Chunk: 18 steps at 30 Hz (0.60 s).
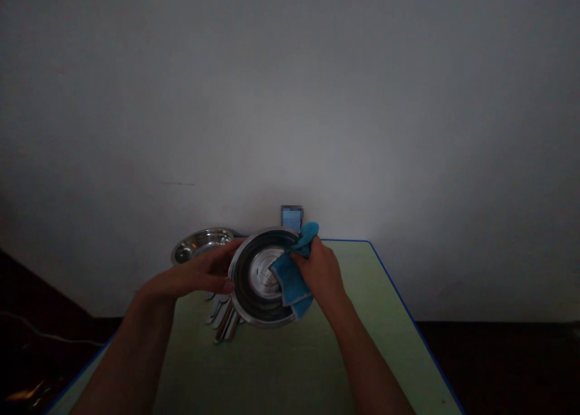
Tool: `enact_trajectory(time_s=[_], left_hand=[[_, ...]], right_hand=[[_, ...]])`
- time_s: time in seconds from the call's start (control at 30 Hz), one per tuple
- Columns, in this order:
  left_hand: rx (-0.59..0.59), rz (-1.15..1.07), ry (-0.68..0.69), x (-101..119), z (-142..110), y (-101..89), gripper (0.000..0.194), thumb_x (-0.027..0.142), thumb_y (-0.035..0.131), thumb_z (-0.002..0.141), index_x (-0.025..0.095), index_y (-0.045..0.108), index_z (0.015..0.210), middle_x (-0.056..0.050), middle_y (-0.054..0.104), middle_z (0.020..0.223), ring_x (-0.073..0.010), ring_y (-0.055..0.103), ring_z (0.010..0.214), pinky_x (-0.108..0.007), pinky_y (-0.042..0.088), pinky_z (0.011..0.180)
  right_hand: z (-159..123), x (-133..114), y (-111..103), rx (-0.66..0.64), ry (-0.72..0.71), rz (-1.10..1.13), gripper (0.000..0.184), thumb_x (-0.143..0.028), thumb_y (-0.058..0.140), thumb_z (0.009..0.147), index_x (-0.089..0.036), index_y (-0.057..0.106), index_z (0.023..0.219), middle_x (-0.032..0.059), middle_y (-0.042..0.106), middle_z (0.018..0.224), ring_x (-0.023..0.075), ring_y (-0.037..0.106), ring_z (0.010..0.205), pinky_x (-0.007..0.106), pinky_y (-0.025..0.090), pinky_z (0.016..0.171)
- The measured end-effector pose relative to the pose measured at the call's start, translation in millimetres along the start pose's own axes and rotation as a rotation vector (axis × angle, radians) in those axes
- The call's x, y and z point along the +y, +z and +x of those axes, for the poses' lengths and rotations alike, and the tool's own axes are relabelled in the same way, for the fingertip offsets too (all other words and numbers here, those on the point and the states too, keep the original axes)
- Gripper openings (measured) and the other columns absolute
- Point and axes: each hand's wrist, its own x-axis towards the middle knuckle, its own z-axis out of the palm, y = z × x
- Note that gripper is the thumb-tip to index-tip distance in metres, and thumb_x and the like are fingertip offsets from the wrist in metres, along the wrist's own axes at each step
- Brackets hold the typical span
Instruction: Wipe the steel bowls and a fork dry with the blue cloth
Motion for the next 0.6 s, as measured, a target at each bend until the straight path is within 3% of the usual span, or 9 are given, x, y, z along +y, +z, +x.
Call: enact_trajectory(time_s=[0.23, 0.37, 0.5, 0.6], left_hand=[[-0.036, 0.060, 0.018, 4.7, 1.0, 0.5, 0.071, 0.017, 0.068, 0.075, 0.022, 0.034, 0.138, -0.011, 0.050, 0.135, -0.0296, 0.046, 0.124, -0.047, 0.032, 0.103], [0.000, 0.106, 0.050, 3.5, 0.9, -0.5, 0.066, 0.020, 0.064, 0.079, 0.024, 0.036, 0.137, -0.008, 0.047, 0.140, -0.0279, 0.040, 0.129, -0.043, 0.029, 0.107], [0.098, 0.121, 0.038, -0.7, 0.9, 0.2, 0.069, 0.022, 0.061, 0.082, 0.028, 0.026, 0.142, -0.008, 0.044, 0.142, -0.0277, 0.037, 0.132, -0.044, 0.031, 0.106], [0.107, 0.111, 0.047, -3.6, 0.7, 0.4, 0.077, 0.019, 0.064, 0.081, 0.031, 0.019, 0.142, -0.008, 0.043, 0.143, -0.0264, 0.038, 0.131, -0.043, 0.033, 0.104]], right_hand=[[-0.2, -0.4, 0.2, -0.018, -0.034, 0.012, 0.026, -0.034, 0.062, 0.079, -0.017, 0.057, 0.099, 0.0089, 0.069, 0.090, 0.0236, 0.064, 0.082, 0.028, 0.039, 0.065], [0.0, 0.4, -0.6, 0.004, -0.021, 0.018, 0.025, -0.034, 0.060, 0.081, -0.017, 0.056, 0.099, 0.0086, 0.069, 0.089, 0.0231, 0.063, 0.082, 0.028, 0.039, 0.065], [1.3, 1.7, -0.2, 0.049, 0.018, 0.022, 0.025, -0.035, 0.058, 0.081, -0.018, 0.055, 0.099, 0.0092, 0.068, 0.089, 0.0239, 0.064, 0.084, 0.029, 0.040, 0.065], [1.9, 2.5, 1.4, 0.079, 0.040, 0.035, 0.024, -0.036, 0.056, 0.082, -0.018, 0.054, 0.098, 0.0101, 0.068, 0.090, 0.0251, 0.064, 0.085, 0.030, 0.040, 0.065]])
